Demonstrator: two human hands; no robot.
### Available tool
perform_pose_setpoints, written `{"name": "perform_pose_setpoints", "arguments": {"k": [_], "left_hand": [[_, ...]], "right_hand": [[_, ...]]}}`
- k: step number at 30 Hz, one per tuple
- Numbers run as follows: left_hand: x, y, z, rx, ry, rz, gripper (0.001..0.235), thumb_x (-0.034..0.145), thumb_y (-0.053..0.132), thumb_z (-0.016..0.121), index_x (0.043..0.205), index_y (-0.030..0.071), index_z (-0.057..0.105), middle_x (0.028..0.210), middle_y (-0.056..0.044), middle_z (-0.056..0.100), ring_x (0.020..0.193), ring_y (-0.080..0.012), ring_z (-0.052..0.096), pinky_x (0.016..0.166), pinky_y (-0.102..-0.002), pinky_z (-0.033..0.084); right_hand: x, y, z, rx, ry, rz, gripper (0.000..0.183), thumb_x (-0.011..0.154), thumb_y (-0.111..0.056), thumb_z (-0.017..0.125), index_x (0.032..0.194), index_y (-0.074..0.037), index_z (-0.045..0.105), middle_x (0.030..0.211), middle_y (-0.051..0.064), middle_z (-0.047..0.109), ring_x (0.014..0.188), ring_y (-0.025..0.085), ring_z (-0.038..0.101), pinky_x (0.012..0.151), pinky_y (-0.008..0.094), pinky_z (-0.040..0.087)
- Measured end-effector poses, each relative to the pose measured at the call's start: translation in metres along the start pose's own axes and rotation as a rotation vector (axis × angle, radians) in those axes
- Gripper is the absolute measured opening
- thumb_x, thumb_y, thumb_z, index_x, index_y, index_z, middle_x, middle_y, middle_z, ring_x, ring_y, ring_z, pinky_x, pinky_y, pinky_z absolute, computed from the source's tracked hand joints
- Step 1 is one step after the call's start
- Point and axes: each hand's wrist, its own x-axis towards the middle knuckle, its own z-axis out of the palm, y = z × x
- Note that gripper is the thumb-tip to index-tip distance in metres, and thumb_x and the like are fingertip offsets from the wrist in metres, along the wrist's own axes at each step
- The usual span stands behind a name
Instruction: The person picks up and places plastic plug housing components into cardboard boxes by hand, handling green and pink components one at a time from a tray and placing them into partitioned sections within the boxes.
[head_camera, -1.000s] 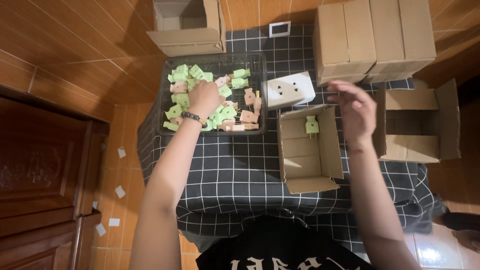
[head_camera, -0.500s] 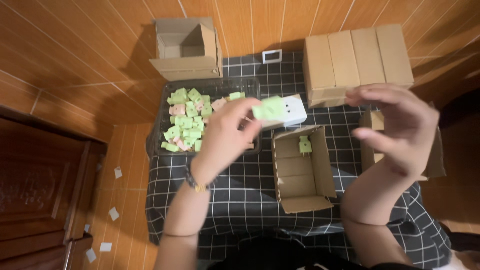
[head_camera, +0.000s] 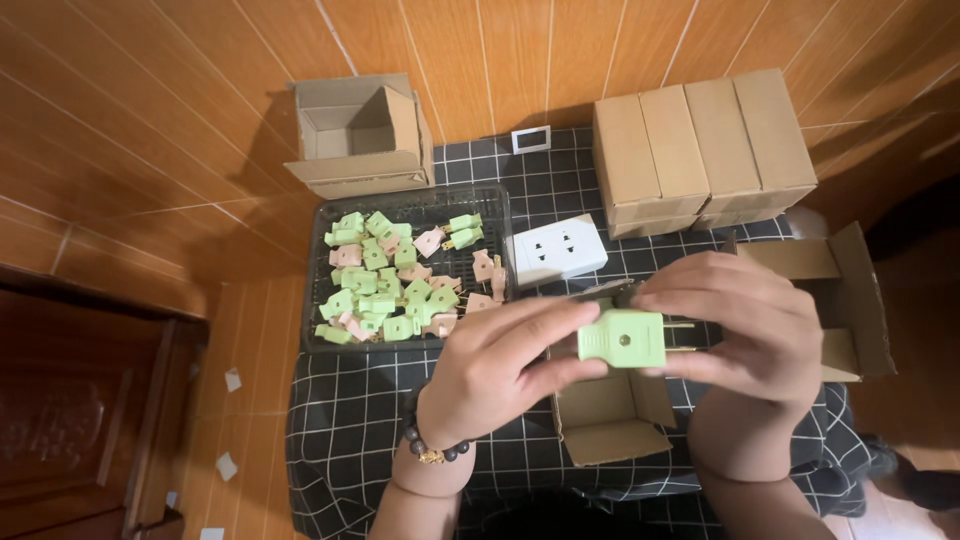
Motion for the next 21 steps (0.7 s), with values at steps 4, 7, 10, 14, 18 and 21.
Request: {"name": "perform_pose_setpoints", "arguments": {"k": [4, 7, 10, 14, 18, 21], "left_hand": [[0.004, 0.0, 0.001, -0.109, -0.018, -0.022, 0.042, 0.095, 0.028, 0.078, 0.123, 0.0, 0.065, 0.097, -0.012, 0.075, 0.079, -0.0181, 0.075, 0.072, -0.029, 0.067], [0.008, -0.007, 0.003, -0.031, -0.041, -0.004, 0.042, 0.091, 0.023, 0.085, 0.122, 0.0, 0.067, 0.115, -0.016, 0.076, 0.103, -0.0268, 0.079, 0.09, -0.035, 0.071], [0.005, -0.023, 0.016, -0.023, -0.063, 0.014, 0.041, 0.088, 0.001, 0.09, 0.121, -0.002, 0.064, 0.12, -0.018, 0.073, 0.106, -0.0295, 0.075, 0.099, -0.036, 0.069], [0.013, -0.028, 0.022, 0.021, -0.038, 0.039, 0.031, 0.093, 0.0, 0.086, 0.116, -0.002, 0.066, 0.119, -0.015, 0.072, 0.108, -0.0272, 0.076, 0.095, -0.035, 0.069], [0.011, -0.026, 0.01, 0.003, -0.004, 0.051, 0.035, 0.095, 0.001, 0.085, 0.124, -0.002, 0.065, 0.125, -0.017, 0.069, 0.109, -0.0266, 0.076, 0.098, -0.034, 0.069], [0.01, -0.018, 0.001, -0.002, 0.045, 0.03, 0.033, 0.095, 0.013, 0.082, 0.122, 0.0, 0.068, 0.12, -0.016, 0.072, 0.108, -0.0276, 0.077, 0.098, -0.037, 0.071]], "right_hand": [[0.003, 0.0, -0.001, 0.045, -0.036, 0.151, 0.05, 0.076, -0.041, 0.082, 0.102, 0.0, 0.071, 0.096, 0.009, 0.077, 0.086, 0.025, 0.079, 0.082, 0.034, 0.065], [0.002, 0.006, -0.001, 0.032, 0.014, 0.077, 0.042, 0.082, -0.03, 0.08, 0.105, 0.004, 0.069, 0.098, 0.016, 0.077, 0.088, 0.029, 0.079, 0.085, 0.036, 0.067], [-0.019, 0.024, -0.001, 0.048, -0.03, -0.071, 0.035, 0.089, -0.027, 0.079, 0.114, -0.006, 0.068, 0.11, 0.009, 0.075, 0.099, 0.025, 0.076, 0.092, 0.032, 0.068], [0.0, 0.008, 0.01, 0.004, 0.049, -0.08, 0.025, 0.092, -0.024, 0.072, 0.104, -0.003, 0.072, 0.1, 0.015, 0.069, 0.09, 0.03, 0.074, 0.085, 0.035, 0.068], [-0.007, 0.017, 0.004, -0.074, 0.061, -0.04, 0.03, 0.091, -0.03, 0.074, 0.108, -0.006, 0.071, 0.107, 0.013, 0.07, 0.1, 0.028, 0.072, 0.093, 0.039, 0.062], [-0.002, 0.015, 0.002, -0.088, 0.079, 0.005, 0.037, 0.086, -0.028, 0.081, 0.108, -0.001, 0.071, 0.106, 0.016, 0.07, 0.098, 0.029, 0.07, 0.093, 0.04, 0.062]]}}
